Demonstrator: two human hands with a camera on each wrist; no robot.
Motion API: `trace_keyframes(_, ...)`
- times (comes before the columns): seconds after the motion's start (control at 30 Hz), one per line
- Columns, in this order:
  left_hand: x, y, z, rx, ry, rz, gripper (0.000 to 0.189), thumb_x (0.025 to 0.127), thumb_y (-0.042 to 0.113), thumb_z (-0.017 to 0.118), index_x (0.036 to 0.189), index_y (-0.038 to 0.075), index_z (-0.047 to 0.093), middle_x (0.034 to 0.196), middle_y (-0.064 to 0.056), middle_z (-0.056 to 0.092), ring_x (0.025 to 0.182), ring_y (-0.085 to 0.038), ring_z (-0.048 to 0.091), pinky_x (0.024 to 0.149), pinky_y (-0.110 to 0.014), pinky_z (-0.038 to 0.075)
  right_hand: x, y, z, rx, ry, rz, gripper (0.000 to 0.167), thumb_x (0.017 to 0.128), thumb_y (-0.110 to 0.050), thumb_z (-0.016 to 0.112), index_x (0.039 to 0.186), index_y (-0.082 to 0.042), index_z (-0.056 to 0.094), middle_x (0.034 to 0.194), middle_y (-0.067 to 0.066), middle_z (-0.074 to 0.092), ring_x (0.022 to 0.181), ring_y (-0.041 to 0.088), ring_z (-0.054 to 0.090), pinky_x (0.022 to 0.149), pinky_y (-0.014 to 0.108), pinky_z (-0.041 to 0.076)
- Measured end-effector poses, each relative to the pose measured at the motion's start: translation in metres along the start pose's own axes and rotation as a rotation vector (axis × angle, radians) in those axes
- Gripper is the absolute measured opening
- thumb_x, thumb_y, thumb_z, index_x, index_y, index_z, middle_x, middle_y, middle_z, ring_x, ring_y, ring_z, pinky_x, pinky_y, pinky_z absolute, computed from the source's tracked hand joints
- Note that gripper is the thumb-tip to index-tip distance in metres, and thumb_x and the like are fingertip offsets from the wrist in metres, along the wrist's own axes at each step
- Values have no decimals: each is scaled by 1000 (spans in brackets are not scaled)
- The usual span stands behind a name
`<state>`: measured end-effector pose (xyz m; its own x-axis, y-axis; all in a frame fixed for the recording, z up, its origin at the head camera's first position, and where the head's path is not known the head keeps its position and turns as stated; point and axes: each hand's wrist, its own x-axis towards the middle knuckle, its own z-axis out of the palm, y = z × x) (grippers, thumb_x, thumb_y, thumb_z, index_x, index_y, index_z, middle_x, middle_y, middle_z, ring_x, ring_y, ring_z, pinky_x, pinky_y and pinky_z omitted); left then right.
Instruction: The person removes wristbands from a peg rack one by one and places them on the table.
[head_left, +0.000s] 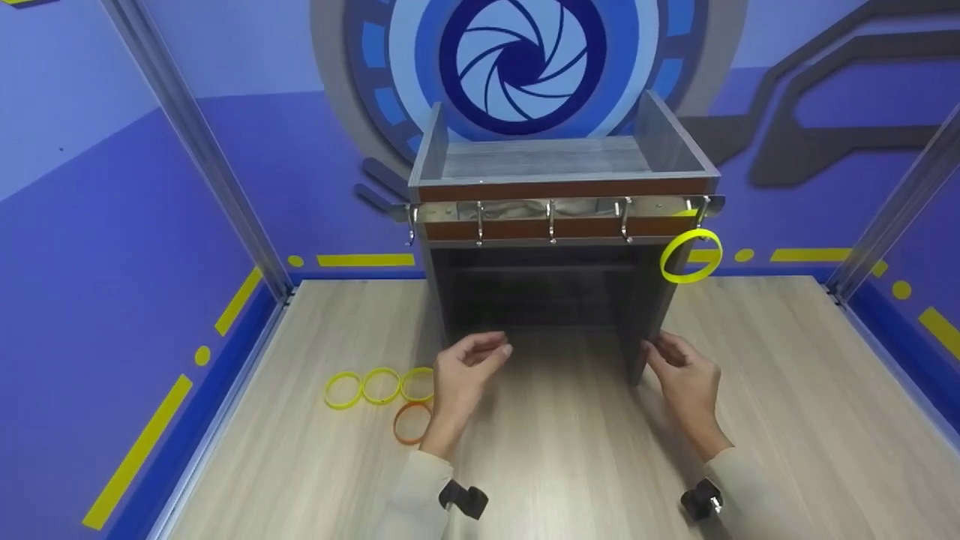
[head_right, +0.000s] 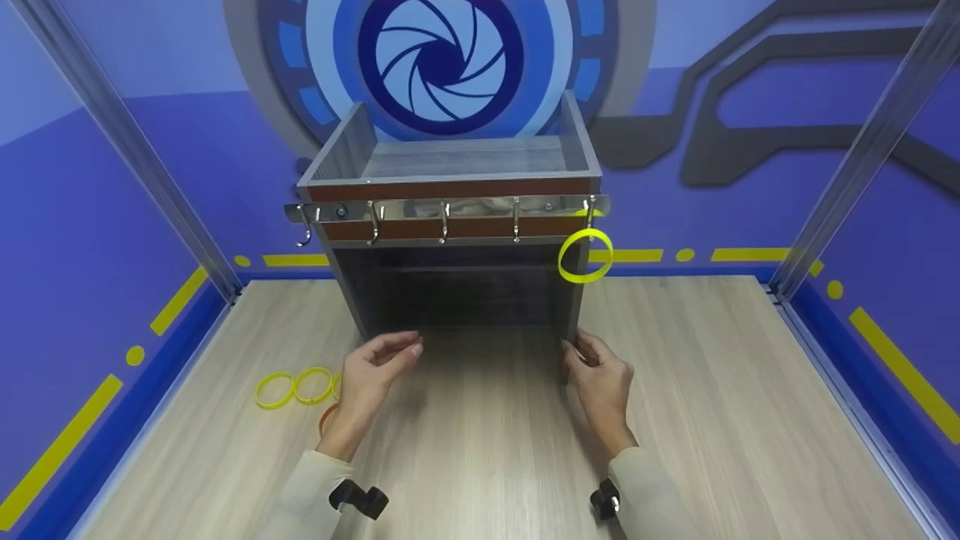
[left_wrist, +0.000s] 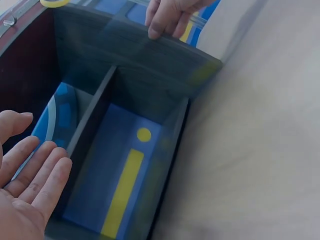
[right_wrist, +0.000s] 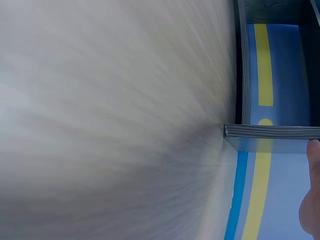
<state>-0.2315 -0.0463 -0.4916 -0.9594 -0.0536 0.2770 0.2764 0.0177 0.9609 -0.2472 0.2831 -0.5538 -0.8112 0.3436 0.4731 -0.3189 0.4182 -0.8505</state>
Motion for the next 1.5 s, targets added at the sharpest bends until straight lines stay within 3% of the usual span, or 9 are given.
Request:
trace_keyframes(0.23, 9, 16, 18, -40, -12, 65, 21, 90, 10, 86, 108, 1, 81, 106, -10, 80, 96, -29, 76, 82, -25, 63, -1, -1, -1, -9, 0, 5, 21, 93, -3, 82, 113, 3, 79, 104, 16, 79, 88, -5, 71, 77, 11, 58)
trace_keyframes(0.47, 16, 31, 31, -30, -41, 80, 21, 91, 13, 86, 109, 4, 81, 107, -6, 80, 97, -22, 77, 83, -28, 63, -3, 2, 1, -18, 15, 6, 23, 92, 2, 81, 115, 6, 77, 106, 21, 78, 88, -13, 66, 79, 7, 55)
trace_keyframes(0.7, 24, 44, 44, -61, -59, 121, 21, 91, 13, 85, 109, 4, 81, 106, -5, 80, 97, -21, 77, 84, -31, 64, -3, 3, 1, -21, 18, 16, 22, 92, 2, 81, 113, 4, 78, 105, 18, 79, 87, -12, 67, 78, 7, 55)
trace_keyframes(0.9, 30, 51, 58, -91, -79, 174, 21, 91, 9, 85, 109, 0, 80, 106, -7, 80, 95, -20, 77, 83, -29, 63, -4, 1, -1, -17, 7, 3, 19, 94, -2, 81, 112, 2, 79, 104, 16, 79, 89, -6, 70, 78, 10, 57)
trace_keyframes(1.13, 32, 57, 73, -141, -92, 179, 20, 89, 6, 86, 108, -1, 80, 105, -8, 80, 96, -26, 77, 84, -30, 64, -4, 3, -1, -22, 3, -9, 21, 93, -3, 82, 113, 2, 79, 105, 14, 80, 90, -5, 71, 78, 11, 58)
trace_keyframes(1.33, 33, 63, 80, -135, -99, 193, 20, 90, 8, 85, 108, 0, 80, 105, -7, 80, 94, -21, 77, 83, -30, 64, -3, 0, -1, -3, -2, -12, 22, 94, -2, 81, 115, 2, 79, 106, 14, 80, 93, 7, 76, 79, 11, 57)
trace_keyframes(1.5, 35, 68, 86, -153, -101, 208, 20, 90, 8, 85, 107, -1, 80, 105, -8, 80, 93, -18, 76, 83, -31, 64, -2, -1, 0, 2, -7, -11, 21, 94, -3, 81, 115, 1, 79, 105, 14, 80, 92, -1, 73, 79, 10, 57)
